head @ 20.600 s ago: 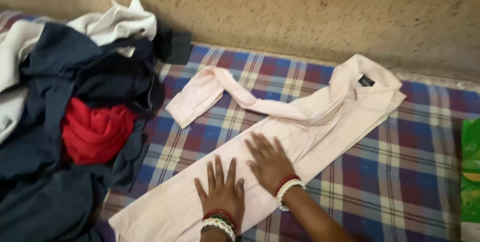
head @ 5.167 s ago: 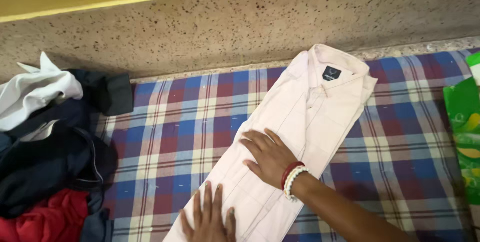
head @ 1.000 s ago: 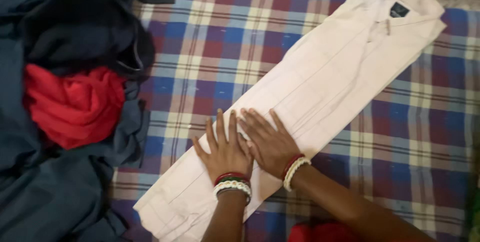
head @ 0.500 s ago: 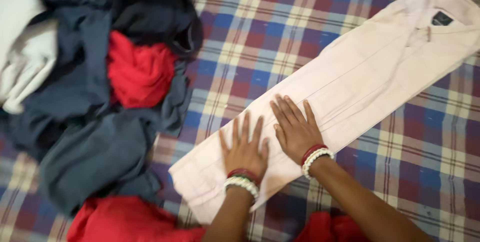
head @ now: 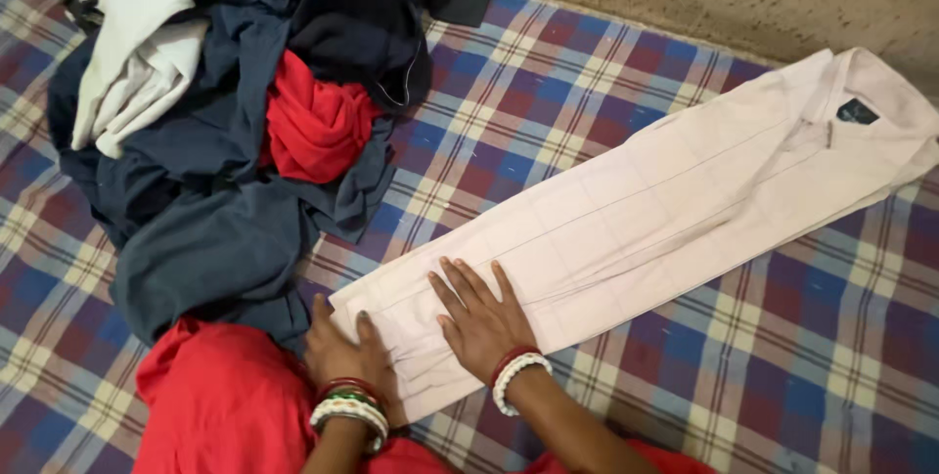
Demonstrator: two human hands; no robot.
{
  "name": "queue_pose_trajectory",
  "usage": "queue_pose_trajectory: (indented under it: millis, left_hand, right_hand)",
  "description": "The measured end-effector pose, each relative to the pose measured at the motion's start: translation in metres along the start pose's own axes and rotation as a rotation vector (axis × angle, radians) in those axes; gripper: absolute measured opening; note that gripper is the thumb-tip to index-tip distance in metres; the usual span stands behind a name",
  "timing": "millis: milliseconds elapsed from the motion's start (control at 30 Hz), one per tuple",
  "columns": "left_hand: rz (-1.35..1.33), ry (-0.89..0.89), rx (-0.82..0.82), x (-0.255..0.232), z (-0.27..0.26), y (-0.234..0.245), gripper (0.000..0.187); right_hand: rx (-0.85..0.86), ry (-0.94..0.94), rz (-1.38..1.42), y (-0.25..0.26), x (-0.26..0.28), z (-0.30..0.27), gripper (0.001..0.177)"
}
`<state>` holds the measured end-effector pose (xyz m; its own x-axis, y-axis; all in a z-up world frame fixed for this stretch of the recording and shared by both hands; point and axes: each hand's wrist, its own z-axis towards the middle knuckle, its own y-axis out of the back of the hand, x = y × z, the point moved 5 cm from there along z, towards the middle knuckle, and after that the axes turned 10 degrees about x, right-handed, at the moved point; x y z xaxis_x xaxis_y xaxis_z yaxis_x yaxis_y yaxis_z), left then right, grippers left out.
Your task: The person folds a light pink striped shirt on a plaid mat, smoothing and aligning it before placing it into a green cardboard box. They then pick up a dark blue shirt and begin buttoning it.
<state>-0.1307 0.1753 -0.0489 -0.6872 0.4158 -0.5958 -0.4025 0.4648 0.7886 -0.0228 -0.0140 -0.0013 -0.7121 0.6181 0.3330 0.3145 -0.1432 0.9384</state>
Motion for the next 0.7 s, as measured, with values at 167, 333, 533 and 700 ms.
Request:
queue_pose_trajectory:
  millis: [167,333,533,700]
  left_hand:
    - [-0.576,0.352,0.128,0.045,0.026,-0.028,0.083]
    - [0.146,0.439,0.62,0.057,0.05,-0.02,0.071]
    - [-0.665,-0.014,0.553,-0.034,0.026,-0.001,0.05]
    - [-0.892,-0.127,0.647,-0.124,-0.007,-0.003,0.063]
  right_hand:
    - [0.008,0.003,0.031,-0.003,-0.004,0.0,0.06]
    - [0.051,0.016,0.008,-0.005,-0.006,0.002,0.063]
    - [0.084,0.023,0.182,-0.007,-0.017,-0.013,0.059]
    - [0.05,-0.053,0.954,0.011,-0.038,-0.019,0.058]
